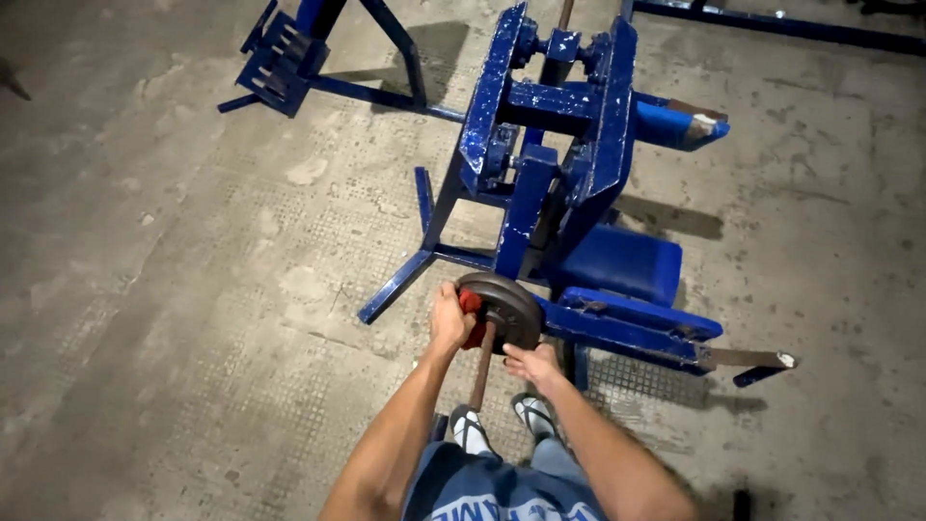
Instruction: Wipe down weight plates and organize gym cable attachments in a machine section.
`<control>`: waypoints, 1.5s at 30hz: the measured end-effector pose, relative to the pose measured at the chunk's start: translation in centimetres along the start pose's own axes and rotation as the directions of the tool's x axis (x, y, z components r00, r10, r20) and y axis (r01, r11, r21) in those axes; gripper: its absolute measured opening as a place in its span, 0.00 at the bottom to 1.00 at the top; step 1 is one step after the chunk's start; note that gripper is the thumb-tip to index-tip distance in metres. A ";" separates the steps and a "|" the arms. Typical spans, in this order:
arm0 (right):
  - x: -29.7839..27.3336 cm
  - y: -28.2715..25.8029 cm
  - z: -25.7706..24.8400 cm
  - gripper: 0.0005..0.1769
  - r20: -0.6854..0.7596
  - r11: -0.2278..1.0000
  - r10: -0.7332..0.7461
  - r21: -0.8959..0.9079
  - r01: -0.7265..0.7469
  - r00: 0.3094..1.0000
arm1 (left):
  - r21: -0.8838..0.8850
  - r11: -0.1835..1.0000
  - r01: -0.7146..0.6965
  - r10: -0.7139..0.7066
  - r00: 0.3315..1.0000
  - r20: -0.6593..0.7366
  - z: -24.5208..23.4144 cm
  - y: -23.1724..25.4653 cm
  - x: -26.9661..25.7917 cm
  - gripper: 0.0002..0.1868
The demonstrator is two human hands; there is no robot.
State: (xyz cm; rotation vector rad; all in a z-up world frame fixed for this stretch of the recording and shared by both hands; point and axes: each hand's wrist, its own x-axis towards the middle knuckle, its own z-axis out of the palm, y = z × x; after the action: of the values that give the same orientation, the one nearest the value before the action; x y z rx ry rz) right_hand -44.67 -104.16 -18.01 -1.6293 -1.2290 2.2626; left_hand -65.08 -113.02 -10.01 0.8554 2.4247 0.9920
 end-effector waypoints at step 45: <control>-16.3 8.1 -4.8 0.20 0.343 0.920 -0.199 0.389 0.054 0.918 | 0.049 0.953 -0.299 0.261 0.892 0.368 -12.6 18.6 -20.6 0.22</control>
State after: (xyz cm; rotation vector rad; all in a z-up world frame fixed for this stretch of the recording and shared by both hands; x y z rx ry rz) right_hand -30.82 -115.08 -11.52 -0.9816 -0.8505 2.5978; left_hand -49.44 -122.41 14.45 1.3286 2.0909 0.7266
